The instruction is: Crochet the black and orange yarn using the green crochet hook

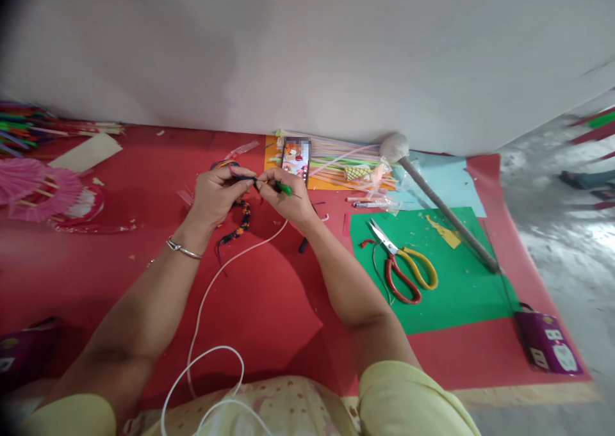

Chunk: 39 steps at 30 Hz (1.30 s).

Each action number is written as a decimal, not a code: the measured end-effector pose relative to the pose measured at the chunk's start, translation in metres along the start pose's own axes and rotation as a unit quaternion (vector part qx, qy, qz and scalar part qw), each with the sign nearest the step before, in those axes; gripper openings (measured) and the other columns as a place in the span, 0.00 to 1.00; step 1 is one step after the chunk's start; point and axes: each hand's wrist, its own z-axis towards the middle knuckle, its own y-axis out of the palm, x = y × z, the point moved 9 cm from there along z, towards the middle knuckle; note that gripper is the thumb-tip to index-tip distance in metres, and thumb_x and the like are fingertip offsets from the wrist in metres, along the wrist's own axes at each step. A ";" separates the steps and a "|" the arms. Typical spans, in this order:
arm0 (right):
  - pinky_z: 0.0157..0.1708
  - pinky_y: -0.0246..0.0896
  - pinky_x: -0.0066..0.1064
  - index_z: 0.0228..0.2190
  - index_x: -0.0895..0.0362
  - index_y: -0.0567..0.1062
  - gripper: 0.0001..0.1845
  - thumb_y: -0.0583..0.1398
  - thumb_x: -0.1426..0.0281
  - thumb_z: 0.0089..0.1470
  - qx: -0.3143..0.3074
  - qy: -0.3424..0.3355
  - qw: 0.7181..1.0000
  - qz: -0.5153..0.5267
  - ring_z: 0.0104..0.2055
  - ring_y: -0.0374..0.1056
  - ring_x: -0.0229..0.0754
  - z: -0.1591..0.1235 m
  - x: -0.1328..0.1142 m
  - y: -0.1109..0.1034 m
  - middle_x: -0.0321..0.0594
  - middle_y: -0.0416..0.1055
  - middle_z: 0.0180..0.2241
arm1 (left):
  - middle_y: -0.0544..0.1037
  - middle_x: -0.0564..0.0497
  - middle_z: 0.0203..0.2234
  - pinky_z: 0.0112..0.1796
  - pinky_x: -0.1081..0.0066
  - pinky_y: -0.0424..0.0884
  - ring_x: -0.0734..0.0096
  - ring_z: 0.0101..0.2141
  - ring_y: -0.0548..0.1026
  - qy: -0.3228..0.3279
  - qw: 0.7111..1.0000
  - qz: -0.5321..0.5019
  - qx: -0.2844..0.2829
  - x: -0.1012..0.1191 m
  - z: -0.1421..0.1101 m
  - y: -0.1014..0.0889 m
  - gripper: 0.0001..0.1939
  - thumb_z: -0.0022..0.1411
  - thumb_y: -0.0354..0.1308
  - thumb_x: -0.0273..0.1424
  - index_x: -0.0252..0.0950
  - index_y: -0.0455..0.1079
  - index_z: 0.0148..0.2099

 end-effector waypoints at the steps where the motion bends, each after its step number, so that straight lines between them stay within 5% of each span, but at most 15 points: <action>1: 0.29 0.60 0.29 0.32 0.56 0.76 0.19 0.66 0.52 0.58 -0.002 0.003 1.000 0.000 0.27 0.61 0.34 0.001 -0.001 0.000 0.33 0.69 0.25 | 0.83 0.48 0.34 0.37 0.73 0.74 0.69 0.36 0.78 0.004 1.000 0.000 0.001 0.001 0.000 0.000 0.08 0.54 0.69 0.26 0.37 0.84 0.39; 10: 0.28 0.55 0.28 0.30 0.57 0.75 0.17 0.67 0.56 0.56 -0.016 0.054 0.998 0.014 0.26 0.58 0.33 0.004 0.001 0.000 0.30 0.64 0.22 | 0.83 0.48 0.36 0.34 0.74 0.72 0.73 0.34 0.77 0.011 0.997 -0.070 0.010 -0.005 0.006 -0.001 0.22 0.50 0.69 0.27 0.36 0.81 0.50; 17: 0.25 0.51 0.28 0.28 0.56 0.76 0.22 0.69 0.50 0.54 -0.005 0.059 0.997 0.045 0.24 0.56 0.32 0.003 -0.002 -0.001 0.31 0.66 0.23 | 0.78 0.54 0.26 0.21 0.77 0.60 0.81 0.21 0.68 -0.025 0.992 -0.121 -0.014 -0.013 0.005 0.003 0.23 0.48 0.74 0.29 0.39 0.83 0.49; 25: 0.18 0.42 0.30 0.30 0.52 0.76 0.45 0.42 0.28 0.57 0.109 0.075 0.985 0.110 0.18 0.50 0.33 0.002 0.006 -0.022 0.32 0.57 0.20 | 0.76 0.55 0.23 0.18 0.77 0.53 0.82 0.19 0.65 -0.081 0.976 -0.200 -0.005 -0.019 0.005 0.005 0.20 0.44 0.76 0.30 0.39 0.83 0.43; 39: 0.17 0.43 0.28 0.27 0.52 0.72 0.42 0.49 0.26 0.53 0.143 0.131 0.968 0.158 0.19 0.56 0.32 0.000 0.011 -0.021 0.34 0.64 0.20 | 0.70 0.57 0.17 0.18 0.77 0.50 0.81 0.18 0.63 -0.104 0.970 -0.217 -0.029 -0.019 0.002 0.009 0.14 0.44 0.76 0.29 0.38 0.83 0.37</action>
